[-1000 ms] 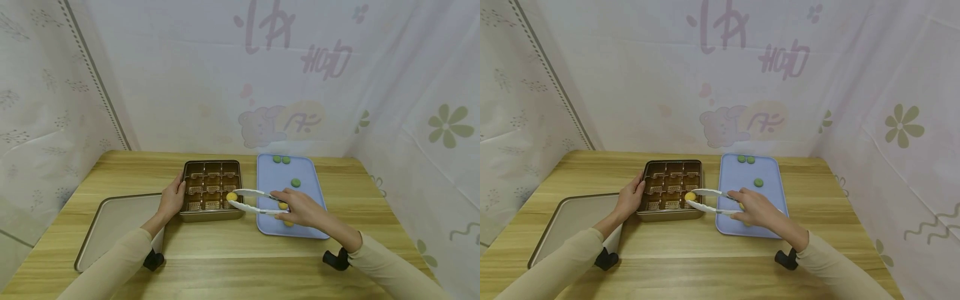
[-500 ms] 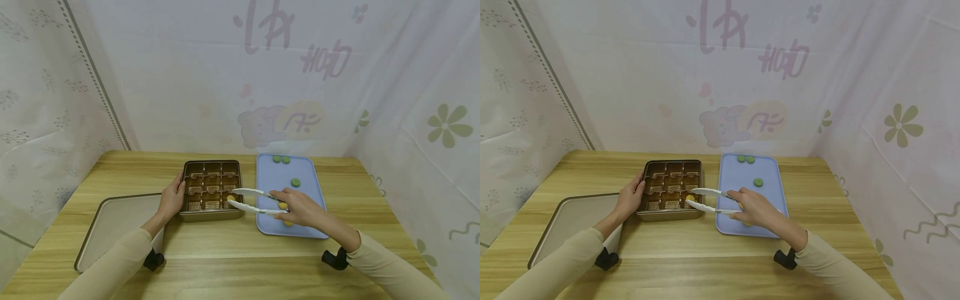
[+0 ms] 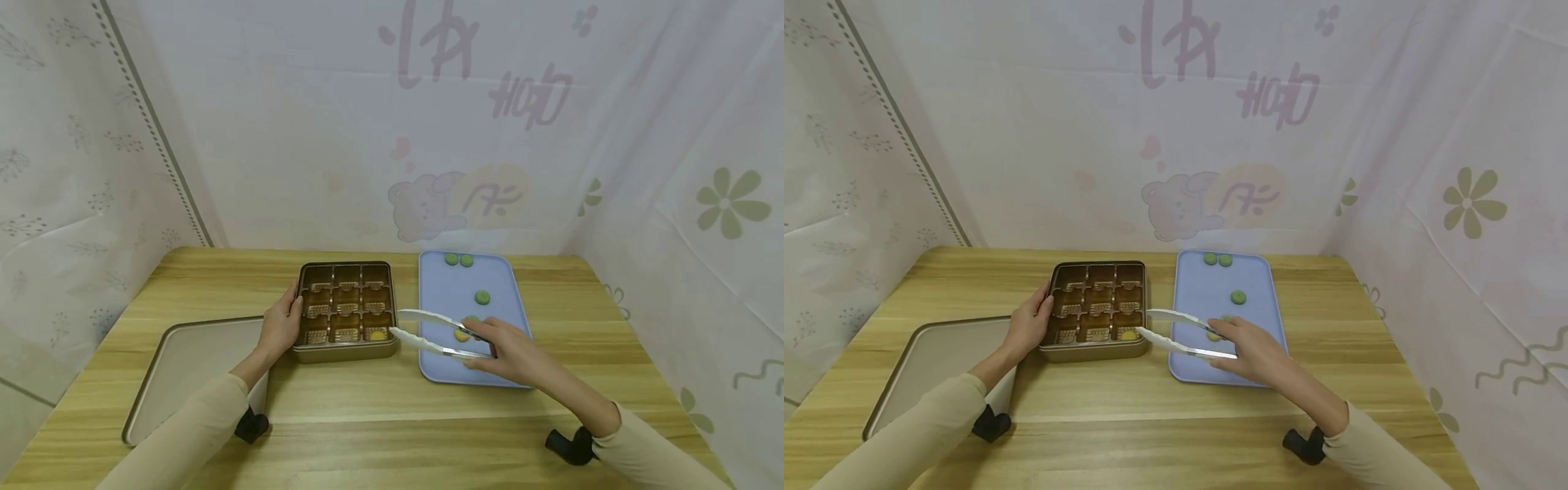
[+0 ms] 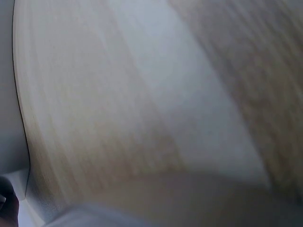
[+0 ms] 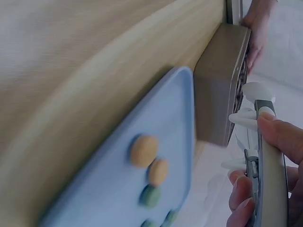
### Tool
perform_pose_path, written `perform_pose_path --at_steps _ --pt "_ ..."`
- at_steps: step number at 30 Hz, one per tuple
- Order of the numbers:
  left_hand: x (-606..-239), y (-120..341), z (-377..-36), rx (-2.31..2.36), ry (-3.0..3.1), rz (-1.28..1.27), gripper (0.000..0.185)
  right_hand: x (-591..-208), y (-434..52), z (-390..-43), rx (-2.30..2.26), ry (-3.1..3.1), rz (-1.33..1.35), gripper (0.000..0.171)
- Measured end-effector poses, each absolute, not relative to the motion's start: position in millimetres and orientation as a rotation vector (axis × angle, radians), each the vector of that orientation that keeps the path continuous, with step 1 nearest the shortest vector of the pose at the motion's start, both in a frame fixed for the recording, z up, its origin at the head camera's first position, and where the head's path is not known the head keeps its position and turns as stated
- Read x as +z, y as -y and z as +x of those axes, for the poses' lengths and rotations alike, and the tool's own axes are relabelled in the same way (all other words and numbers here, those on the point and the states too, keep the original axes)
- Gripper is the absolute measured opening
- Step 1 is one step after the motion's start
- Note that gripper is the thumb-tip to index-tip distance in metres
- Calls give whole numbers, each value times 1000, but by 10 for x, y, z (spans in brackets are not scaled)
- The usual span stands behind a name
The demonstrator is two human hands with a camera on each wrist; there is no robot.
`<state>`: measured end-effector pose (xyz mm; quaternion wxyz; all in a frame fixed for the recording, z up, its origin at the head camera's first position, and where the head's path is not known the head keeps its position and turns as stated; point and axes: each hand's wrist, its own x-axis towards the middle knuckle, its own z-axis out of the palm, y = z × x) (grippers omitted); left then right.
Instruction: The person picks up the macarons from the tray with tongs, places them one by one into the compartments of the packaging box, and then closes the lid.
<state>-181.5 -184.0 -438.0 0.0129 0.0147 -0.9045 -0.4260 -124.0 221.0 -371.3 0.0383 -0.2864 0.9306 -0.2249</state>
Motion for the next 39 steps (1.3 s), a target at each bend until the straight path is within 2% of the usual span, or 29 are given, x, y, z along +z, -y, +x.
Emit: perform_pose_path --at_steps 8,16,26,35,39 --pt "-4382 1882 -1839 -1320 2810 36 53 -3828 -2787 -912 -777 -2963 -836 59" --pt "-4373 1906 -1847 -1307 2814 55 53 -3914 -3141 -767 -663 -3036 -840 59" --pt "-4378 1881 -1840 -1306 2805 44 52 -3992 -3229 -737 -563 -3065 -931 63" --pt "-4378 1849 -1828 -1307 2813 65 52 -3986 -3222 -704 -518 -3027 -818 61" --pt "-4373 1840 -1818 -1326 2814 63 52 -3989 -3226 -696 -519 -3033 -856 59"
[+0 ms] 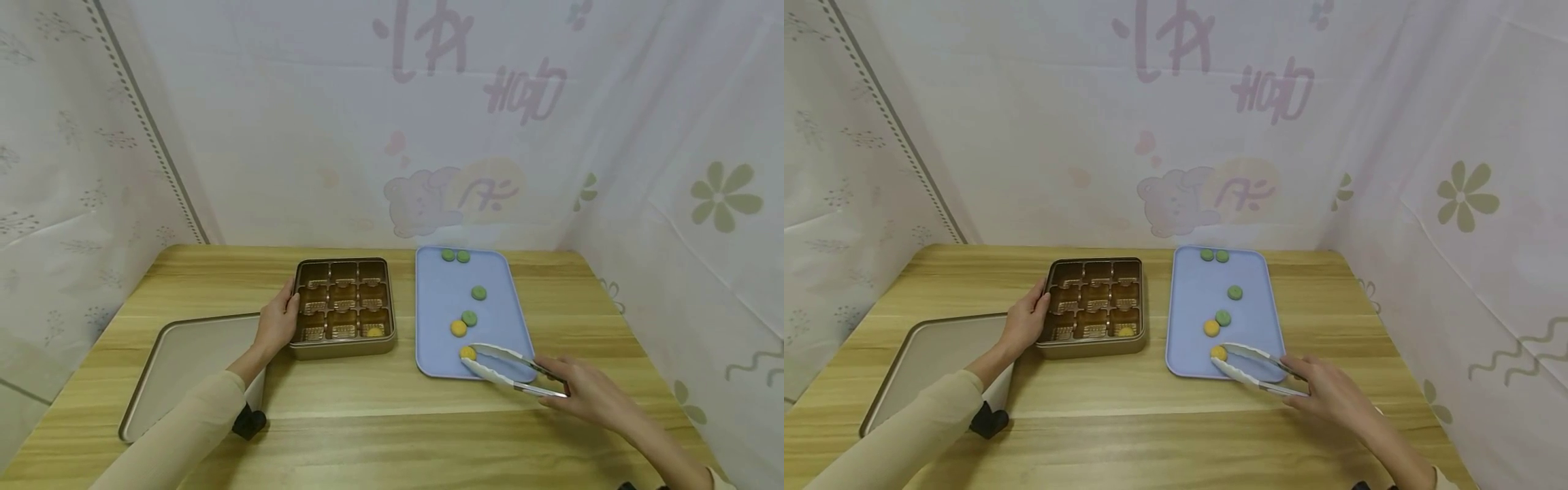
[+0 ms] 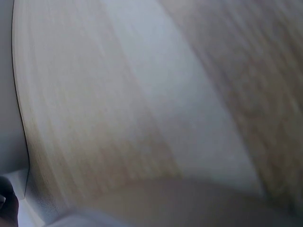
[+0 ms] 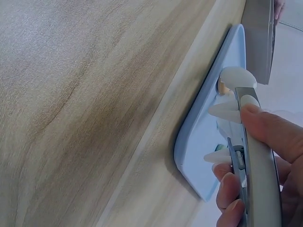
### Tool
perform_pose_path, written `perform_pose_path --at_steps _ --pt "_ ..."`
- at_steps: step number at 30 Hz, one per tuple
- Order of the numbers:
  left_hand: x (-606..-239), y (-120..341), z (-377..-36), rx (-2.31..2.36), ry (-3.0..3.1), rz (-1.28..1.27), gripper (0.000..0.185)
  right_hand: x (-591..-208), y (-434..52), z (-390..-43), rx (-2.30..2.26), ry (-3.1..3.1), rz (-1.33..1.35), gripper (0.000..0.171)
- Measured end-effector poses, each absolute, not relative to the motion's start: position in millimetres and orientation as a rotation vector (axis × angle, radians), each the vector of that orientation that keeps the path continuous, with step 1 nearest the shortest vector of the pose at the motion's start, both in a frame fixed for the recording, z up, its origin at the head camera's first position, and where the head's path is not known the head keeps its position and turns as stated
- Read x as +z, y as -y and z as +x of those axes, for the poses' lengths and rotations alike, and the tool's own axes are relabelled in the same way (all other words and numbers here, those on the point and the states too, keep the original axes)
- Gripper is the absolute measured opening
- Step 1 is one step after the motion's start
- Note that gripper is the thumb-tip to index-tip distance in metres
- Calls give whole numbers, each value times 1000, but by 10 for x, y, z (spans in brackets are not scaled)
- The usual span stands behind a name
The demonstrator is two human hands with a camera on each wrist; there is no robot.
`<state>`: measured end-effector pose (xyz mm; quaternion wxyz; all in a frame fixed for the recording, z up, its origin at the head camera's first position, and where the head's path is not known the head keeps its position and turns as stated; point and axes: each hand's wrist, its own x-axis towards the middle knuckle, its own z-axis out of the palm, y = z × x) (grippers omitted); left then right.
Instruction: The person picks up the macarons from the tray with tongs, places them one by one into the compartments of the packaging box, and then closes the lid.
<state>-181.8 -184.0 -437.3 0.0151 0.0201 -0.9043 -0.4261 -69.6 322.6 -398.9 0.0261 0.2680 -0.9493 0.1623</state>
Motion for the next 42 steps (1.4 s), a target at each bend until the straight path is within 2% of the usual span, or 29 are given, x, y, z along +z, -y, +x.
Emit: perform_pose_path --at_steps 20,33,42 --pt "-4392 1842 -1817 -1336 2820 42 52 -3885 -3002 -770 538 2952 770 55" --pt "-4394 1830 -1809 -1338 2788 44 52 -3711 -2247 -1088 655 2897 867 55" --pt "-4384 1836 -1818 -1339 2798 71 52 -3730 -1755 -1258 638 2847 1022 54"
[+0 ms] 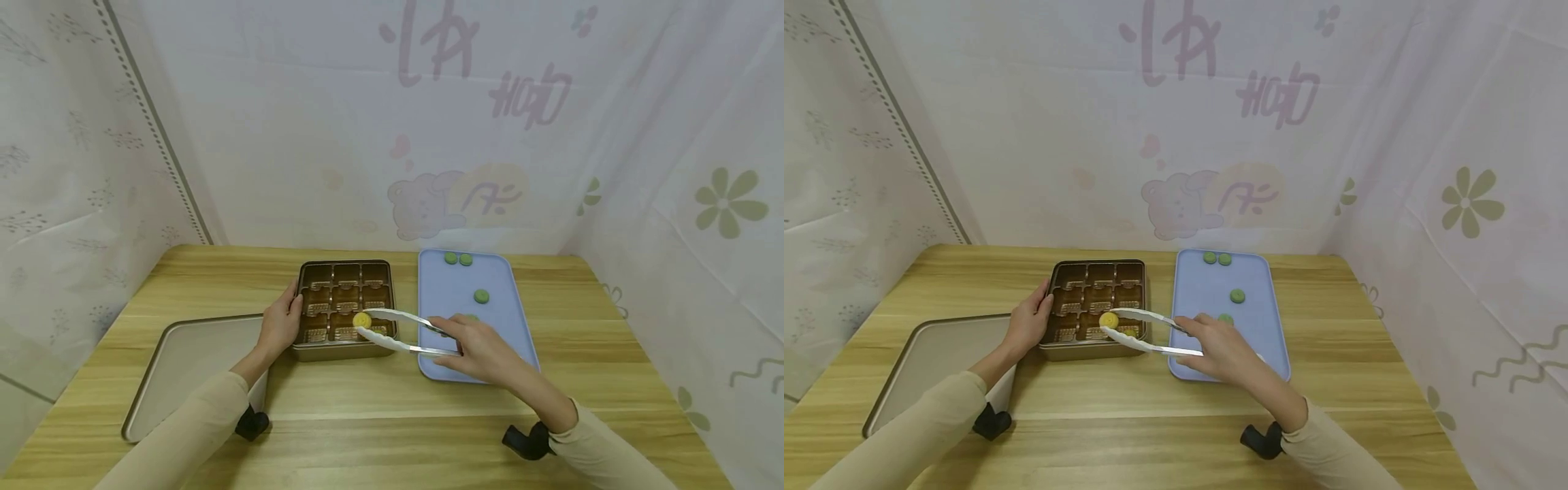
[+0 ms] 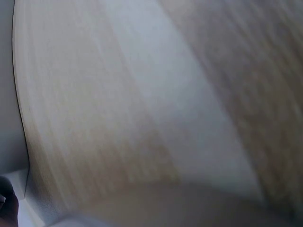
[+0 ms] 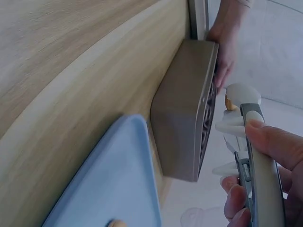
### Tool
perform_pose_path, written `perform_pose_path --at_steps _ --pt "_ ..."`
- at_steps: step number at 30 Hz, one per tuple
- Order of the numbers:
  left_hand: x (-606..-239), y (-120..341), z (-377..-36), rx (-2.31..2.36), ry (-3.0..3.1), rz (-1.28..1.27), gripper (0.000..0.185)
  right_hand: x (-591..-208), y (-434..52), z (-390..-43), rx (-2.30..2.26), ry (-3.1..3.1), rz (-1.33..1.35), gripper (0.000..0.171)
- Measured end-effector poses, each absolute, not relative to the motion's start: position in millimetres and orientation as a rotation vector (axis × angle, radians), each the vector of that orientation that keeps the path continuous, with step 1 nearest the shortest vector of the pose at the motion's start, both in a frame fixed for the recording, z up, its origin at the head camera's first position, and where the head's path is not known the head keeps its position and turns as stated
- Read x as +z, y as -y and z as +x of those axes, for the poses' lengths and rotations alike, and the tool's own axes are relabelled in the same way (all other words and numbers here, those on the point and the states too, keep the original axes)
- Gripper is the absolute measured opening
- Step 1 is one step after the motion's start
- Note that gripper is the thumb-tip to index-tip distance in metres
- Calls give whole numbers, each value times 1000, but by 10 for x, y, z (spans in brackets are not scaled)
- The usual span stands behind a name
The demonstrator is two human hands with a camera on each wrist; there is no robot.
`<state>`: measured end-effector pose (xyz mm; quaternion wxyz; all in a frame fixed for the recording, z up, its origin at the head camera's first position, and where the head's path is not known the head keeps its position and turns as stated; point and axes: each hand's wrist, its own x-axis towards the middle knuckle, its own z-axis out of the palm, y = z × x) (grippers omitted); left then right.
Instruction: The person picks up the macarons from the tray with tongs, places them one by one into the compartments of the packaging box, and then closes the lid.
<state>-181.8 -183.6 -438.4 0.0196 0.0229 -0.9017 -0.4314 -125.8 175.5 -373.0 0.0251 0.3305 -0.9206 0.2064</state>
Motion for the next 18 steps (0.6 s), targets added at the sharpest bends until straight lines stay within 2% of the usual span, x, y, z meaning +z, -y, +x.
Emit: perform_pose_path --at_steps 18 --pt "-4399 1838 -1823 -1340 2805 69 52 -3753 -1441 -1407 662 2988 1012 59"
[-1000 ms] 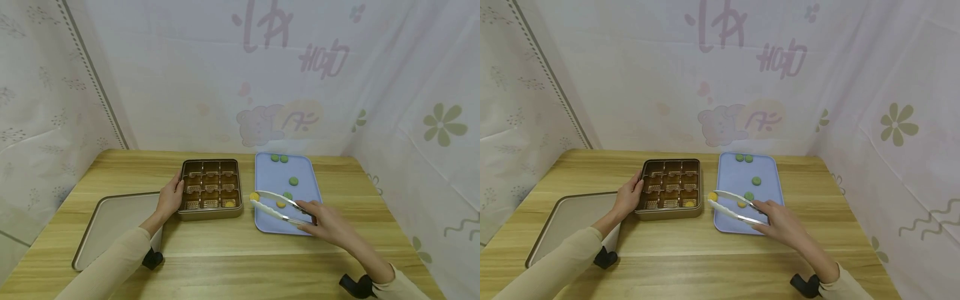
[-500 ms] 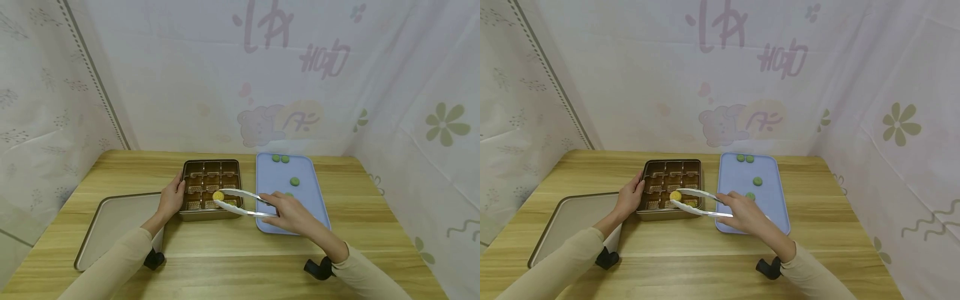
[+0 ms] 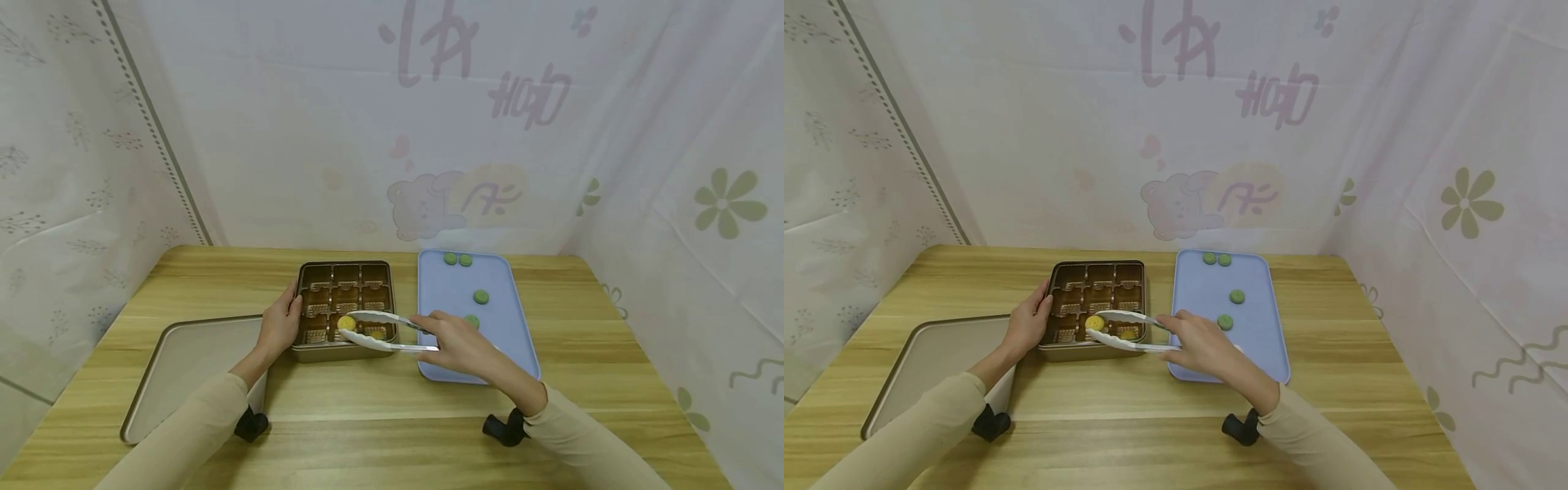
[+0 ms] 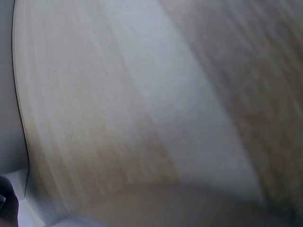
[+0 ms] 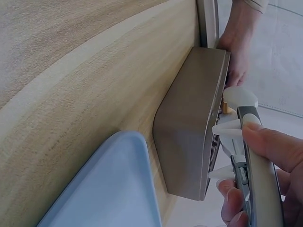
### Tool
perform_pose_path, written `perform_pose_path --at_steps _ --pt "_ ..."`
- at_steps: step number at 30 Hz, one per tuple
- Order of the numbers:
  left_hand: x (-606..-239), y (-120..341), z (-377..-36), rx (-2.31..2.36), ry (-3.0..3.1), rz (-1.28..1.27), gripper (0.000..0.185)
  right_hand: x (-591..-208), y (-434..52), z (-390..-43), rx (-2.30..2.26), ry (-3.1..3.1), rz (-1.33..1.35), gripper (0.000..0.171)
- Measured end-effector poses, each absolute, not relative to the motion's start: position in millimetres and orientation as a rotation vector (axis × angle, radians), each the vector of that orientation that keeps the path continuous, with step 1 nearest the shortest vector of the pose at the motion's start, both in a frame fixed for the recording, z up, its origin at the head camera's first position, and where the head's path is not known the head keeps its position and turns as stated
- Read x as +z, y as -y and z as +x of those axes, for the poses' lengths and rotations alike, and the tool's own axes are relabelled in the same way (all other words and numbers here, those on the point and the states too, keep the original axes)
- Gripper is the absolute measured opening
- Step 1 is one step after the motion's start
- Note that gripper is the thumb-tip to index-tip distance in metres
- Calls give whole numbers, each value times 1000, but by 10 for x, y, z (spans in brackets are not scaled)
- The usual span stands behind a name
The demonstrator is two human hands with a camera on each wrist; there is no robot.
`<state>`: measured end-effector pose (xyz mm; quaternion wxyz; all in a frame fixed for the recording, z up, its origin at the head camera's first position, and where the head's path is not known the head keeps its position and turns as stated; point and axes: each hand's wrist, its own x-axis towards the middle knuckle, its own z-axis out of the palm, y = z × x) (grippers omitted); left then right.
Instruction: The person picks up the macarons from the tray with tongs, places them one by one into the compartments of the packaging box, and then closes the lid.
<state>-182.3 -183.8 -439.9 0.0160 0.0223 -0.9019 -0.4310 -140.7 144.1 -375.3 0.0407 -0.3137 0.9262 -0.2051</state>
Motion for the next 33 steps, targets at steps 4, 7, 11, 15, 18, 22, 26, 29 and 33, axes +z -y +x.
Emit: perform_pose_path --at_steps 4,7,11,15,18,22,26,29,33 --pt "-4401 1842 -1815 -1352 2817 72 52 -3758 -1424 -1421 -633 -2827 -966 58" --pt "-4400 1839 -1809 -1354 2820 68 52 -3760 -1420 -1429 -642 -2818 -974 58" --pt "-4402 1836 -1808 -1347 2811 65 52 -3761 -1422 -1433 -638 -2819 -982 57" --pt "-4406 1832 -1804 -1339 2803 64 52 -3772 -1428 -1437 -637 -2821 -982 58" --pt "-4412 1831 -1804 -1338 2803 67 52 -3791 -1436 -1438 -650 -2819 -980 59" --pt "-4408 1828 -1804 -1344 2809 67 52 -3818 -1490 -1406 -687 -2827 -961 59" --pt "-4408 1830 -1808 -1342 2803 65 52 -3844 -1644 -1327 -741 -2861 -922 58" --pt "-4410 1833 -1814 -1338 2797 59 52 -3880 -1817 -1255 -786 -2910 -913 57" --pt "-4408 1846 -1822 -1346 2803 49 52 -3934 -2081 -1148 -855 -2965 -860 59"
